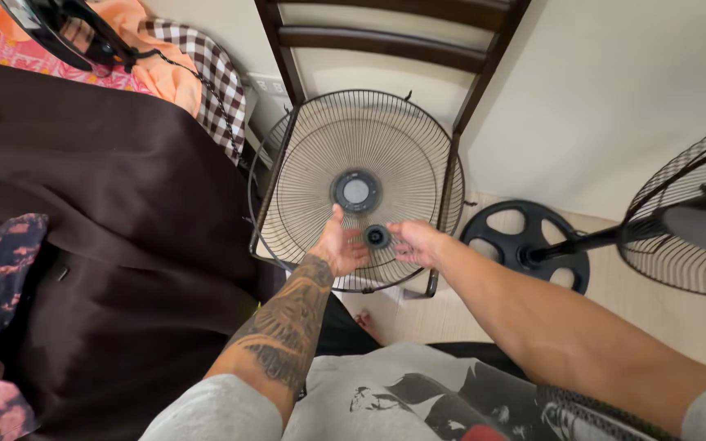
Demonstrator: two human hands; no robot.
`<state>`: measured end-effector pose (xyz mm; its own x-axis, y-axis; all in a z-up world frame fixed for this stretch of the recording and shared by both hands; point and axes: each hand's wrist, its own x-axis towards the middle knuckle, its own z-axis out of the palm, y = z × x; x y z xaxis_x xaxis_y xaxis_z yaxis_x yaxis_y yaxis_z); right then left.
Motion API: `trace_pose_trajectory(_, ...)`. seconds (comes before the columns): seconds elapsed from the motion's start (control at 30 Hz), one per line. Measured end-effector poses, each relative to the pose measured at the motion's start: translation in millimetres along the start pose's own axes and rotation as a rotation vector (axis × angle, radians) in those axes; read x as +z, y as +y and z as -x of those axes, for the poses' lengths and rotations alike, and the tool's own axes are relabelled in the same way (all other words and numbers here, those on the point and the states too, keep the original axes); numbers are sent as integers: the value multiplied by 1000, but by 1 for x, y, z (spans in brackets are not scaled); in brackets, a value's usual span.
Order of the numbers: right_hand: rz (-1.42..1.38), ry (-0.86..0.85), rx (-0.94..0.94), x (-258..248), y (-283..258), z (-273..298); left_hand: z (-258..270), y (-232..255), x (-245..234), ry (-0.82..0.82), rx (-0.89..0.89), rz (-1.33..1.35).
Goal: The person disassembles a standing electric fan by removing the front grille, unscrewing the blade nut, detaching the fan blades, and removing the rear grille. The components are placed on a nearby chair.
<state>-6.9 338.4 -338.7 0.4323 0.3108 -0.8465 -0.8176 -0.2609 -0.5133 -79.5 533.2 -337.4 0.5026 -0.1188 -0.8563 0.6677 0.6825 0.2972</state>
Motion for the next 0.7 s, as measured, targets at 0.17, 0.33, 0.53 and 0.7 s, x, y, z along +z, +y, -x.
trace_pose_trajectory(0.17, 57, -45, 33, -22, -17, 89, 69, -8, 38, -6, 41, 58)
trace_pose_trajectory(0.33, -76, -119, -177, -80, -46, 223, 159, -40, 141, -290, 132, -51)
trace_pose_trajectory(0.53, -213, -60, -321, -218, -29, 399, 238, -140, 299, -549, 28, -46)
trace_pose_trajectory(0.7, -244, 183, -456, -349, 0, 473, 227, -216, 412, -574, 246, -280)
